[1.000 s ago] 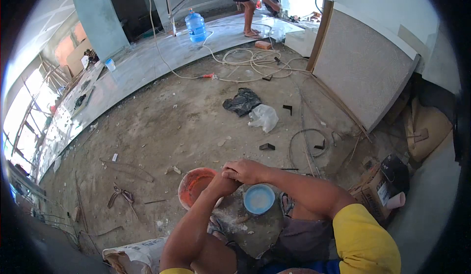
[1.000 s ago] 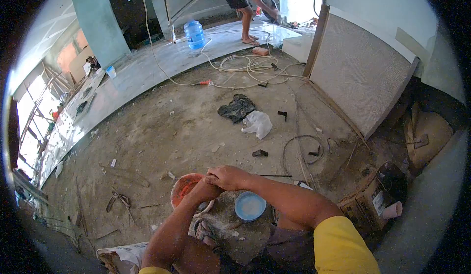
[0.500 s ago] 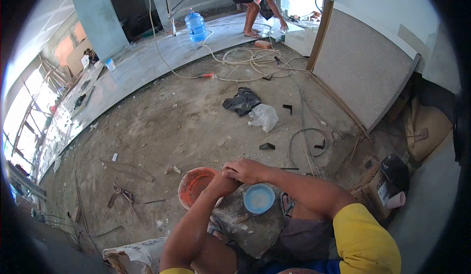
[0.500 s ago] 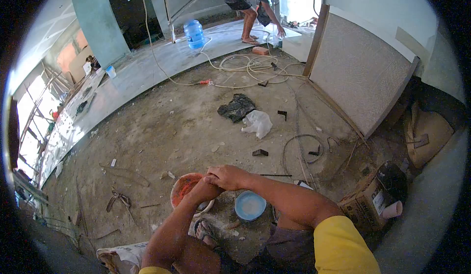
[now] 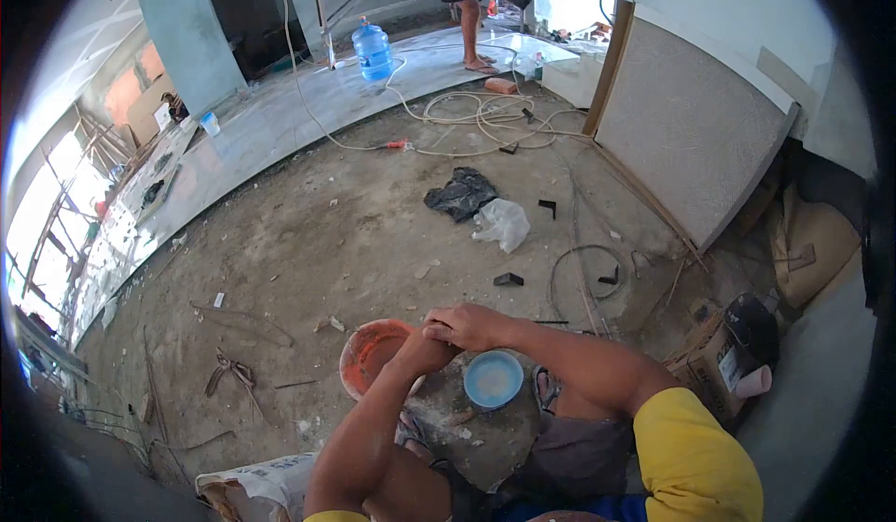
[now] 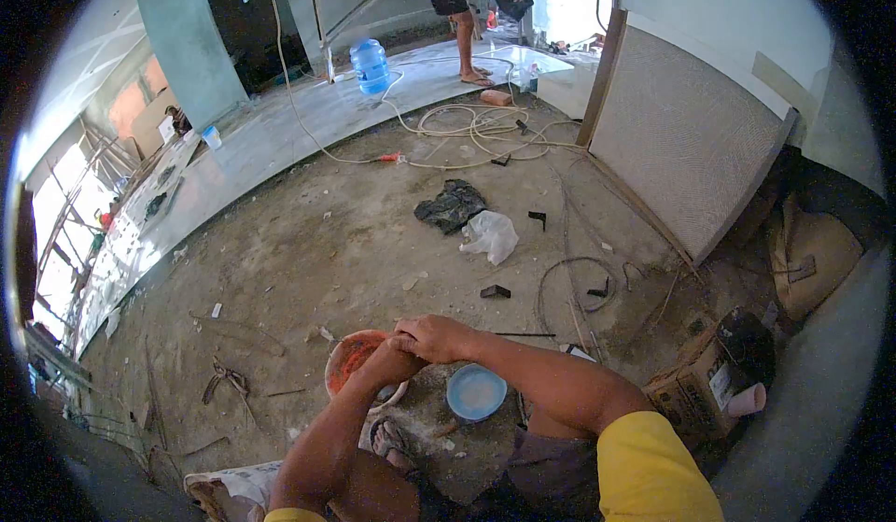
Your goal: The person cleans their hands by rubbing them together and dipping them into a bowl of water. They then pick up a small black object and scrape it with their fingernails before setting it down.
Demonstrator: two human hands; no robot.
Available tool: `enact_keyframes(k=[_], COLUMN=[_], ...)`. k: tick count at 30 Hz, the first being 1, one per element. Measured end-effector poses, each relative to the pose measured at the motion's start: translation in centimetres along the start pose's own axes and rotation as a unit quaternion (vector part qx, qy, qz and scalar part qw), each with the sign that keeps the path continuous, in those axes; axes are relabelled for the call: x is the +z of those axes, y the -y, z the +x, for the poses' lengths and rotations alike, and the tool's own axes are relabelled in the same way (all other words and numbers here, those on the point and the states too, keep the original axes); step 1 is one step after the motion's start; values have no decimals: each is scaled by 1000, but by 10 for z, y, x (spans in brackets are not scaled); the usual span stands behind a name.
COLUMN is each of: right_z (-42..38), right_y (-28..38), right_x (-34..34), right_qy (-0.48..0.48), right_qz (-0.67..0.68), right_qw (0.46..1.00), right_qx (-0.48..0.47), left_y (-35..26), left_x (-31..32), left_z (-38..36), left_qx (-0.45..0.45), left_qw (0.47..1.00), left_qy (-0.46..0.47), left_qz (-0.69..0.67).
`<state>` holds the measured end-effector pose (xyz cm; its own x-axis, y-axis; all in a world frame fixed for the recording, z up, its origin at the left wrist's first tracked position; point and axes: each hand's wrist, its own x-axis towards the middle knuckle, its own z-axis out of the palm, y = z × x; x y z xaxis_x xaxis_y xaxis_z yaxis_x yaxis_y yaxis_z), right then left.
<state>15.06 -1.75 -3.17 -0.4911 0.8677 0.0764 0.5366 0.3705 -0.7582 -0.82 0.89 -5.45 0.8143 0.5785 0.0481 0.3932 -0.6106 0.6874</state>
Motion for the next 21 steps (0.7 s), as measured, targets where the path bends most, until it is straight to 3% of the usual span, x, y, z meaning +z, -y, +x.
enact_keyframes(k=[3,9,11,21], right_z=[0,0,0,0], right_y=[1,1,0,1], right_x=[-1,-1,-1,-2], right_qy=[4,22,21,20], right_qz=[5,-7,-3,3], right_qw=[1000,999,999,1000], right_qx=[9,35,27,21], left_y=[3,15,3,27], left_x=[3,9,2,16], left_z=[1,3,2,5], left_qx=[-17,37,-17,-5], left_qw=[1000,999,999,999], left_qy=[2,1,25,24], left_qz=[-18,-3,-25,-31])
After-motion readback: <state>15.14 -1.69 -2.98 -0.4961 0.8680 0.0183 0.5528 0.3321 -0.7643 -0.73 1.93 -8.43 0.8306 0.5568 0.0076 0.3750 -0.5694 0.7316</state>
